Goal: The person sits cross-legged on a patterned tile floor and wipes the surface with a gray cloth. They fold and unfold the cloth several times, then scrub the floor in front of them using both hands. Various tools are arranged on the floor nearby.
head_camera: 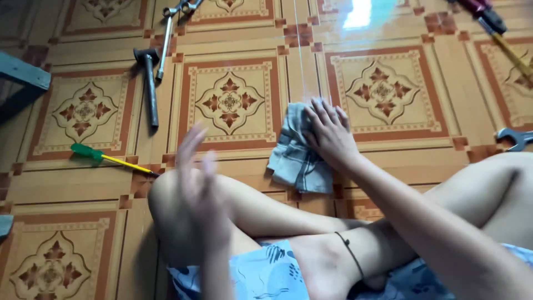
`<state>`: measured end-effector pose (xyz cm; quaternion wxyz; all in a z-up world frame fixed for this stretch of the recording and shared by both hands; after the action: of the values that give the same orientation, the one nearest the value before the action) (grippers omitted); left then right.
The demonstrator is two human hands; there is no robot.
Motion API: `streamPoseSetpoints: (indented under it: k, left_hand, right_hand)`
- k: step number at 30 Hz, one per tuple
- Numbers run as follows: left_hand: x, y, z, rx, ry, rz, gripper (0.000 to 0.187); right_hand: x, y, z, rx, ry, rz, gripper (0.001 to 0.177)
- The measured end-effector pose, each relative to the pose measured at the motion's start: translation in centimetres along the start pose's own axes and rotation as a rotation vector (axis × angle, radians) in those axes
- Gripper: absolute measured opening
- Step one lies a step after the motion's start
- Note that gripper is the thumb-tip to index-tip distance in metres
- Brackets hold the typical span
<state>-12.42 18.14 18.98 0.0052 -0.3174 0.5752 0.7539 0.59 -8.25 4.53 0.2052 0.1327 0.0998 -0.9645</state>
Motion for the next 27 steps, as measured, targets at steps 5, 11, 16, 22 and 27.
streamPoseSetpoints:
  k: [5,11,16,22,27]
  left_hand:
    - [2.2,-0.9,9.7,0.117,0.445,0.004,0.031]
    - [1.7,5.8,6.3,-0.103,0.243,-0.104,0.031]
    - [-11.4,3.0,-5.8,-0.321,0.06,-0.296,0.034]
    - [-2.5,-10.3,-16.0,-0.538,-0.195,-0.161,0.047]
    - [0.2,-12.8,-17.4,-0.501,-0.399,0.163,0.058]
  right_hand:
    - [0.3,1.0,-2.4,-0.024,0.066,-0.148,0.059]
    - [-1.4,-3.0,-0.8,-0.219,-0.006,-0.419,0.07]
    - [-2.8,-3.9,-0.9,0.008,-0.047,-0.347,0.098]
    - [-2.8,-1.3,-2.8,-0.073,-0.088,-0.207,0.086]
    - [-4.0,2.8,-2.5,-0.037,-0.055,-0.43,0.085]
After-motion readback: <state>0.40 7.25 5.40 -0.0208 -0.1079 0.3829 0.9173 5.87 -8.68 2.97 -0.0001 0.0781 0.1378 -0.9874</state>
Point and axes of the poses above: each hand's wrist, its own x-axis away from the middle knuckle, its own z-axis out of the back of the hand, y = z × x, the point moved 3 cm from there along -x, towards the middle knuckle, and after that the axes turned 5 degrees about -z, right-handed, at the moved point
